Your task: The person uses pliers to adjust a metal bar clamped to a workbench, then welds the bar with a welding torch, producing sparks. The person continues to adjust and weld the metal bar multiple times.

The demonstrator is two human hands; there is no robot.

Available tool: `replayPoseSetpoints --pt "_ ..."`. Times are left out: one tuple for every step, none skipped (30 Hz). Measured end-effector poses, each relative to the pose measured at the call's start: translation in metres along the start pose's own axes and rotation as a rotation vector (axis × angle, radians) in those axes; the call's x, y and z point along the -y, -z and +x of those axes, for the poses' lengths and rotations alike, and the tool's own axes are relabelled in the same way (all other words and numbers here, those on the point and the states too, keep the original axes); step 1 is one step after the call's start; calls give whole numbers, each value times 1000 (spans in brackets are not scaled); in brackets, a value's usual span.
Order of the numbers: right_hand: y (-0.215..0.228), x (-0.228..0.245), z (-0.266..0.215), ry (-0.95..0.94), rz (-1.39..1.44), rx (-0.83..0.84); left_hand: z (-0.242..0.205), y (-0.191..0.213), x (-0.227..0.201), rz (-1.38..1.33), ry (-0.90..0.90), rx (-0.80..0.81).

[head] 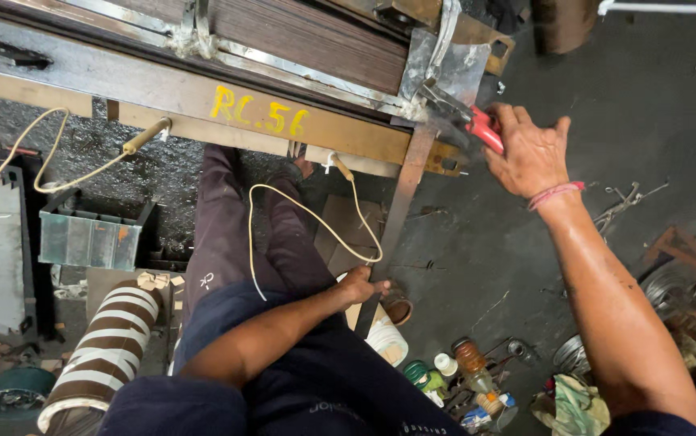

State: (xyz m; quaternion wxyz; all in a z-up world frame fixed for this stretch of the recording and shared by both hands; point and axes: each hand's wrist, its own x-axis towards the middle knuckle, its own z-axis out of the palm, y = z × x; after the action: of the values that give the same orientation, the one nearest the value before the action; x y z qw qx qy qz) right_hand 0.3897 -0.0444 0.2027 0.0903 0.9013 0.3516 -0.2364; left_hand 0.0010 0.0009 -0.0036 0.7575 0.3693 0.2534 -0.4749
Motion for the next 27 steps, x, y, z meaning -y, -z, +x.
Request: replayPoseSetpoints --pt "0 0 3 3 -1 -19 2 -1 0 -52 -4 15" --pt "0 1 1 -80 36 -24 1 -3 4 -31 -9 9" --pt "-1 1 1 -163 73 -30 0 -4 7 -10 -14 3" --pt "0 1 7 -236 109 -43 2 -3 6 9 -27 -12" --pt "3 0 14 -229 64 -8 4 -2 6 -19 -19 -18" --pt "6 -2 20 -222 20 28 4 -2 6 -47 -8 -23" --pt "10 -5 26 -216 -24 65 5 -1 7 -76 2 -29" --pt "13 -7 30 -238 -16 129 4 -3 9 -78 -14 -29" --pt "16 -11 33 -260 -8 193 3 -4 11 -81 -31 -30" --pt "20 -15 36 -280 -4 253 5 -4 10 -84 -54 -31" --pt "23 -18 39 -284 -6 276 7 -4 9 -87 -40 -25" --pt "24 -18 41 -285 -5 302 6 -4 9 -92 -22 -21" --pt "23 -17 42 -286 -4 329 6 -2 8 -97 -3 -18" --pt "20 -16 41 -264 -20 331 5 -2 8 -56 3 -18" --pt "16 -14 38 -243 -35 333 5 -3 6 -16 10 -18" --pt "12 -13 32 -226 -51 334 4 -2 5 28 16 -15" --pt "6 -11 27 -189 -5 324 3 -2 3 61 -8 -2" --pt "0 -8 23 -150 42 311 4 0 0 94 -35 8" --pt "-7 -5 19 -111 90 297 3 2 -3 127 -61 18" --pt "-12 -3 15 -135 118 262 3 4 -6 217 -37 -7" --pt "-18 -2 11 -159 145 228 3 4 -8 306 -12 -33" --pt "-24 1 9 -177 178 199 -1 5 -7 390 20 -64" --pt "-26 3 8 -167 241 211 -4 4 -7 369 -11 -50" --pt "-26 2 8 -161 303 215 -5 6 -9 355 -47 -35" --pt "-24 1 9 -155 364 220 -6 7 -11 341 -82 -20" --pt "-21 0 12 -176 366 297 -7 9 -13 352 -76 -19" --pt "-16 -2 16 -196 367 374 -7 11 -16 364 -71 -19"
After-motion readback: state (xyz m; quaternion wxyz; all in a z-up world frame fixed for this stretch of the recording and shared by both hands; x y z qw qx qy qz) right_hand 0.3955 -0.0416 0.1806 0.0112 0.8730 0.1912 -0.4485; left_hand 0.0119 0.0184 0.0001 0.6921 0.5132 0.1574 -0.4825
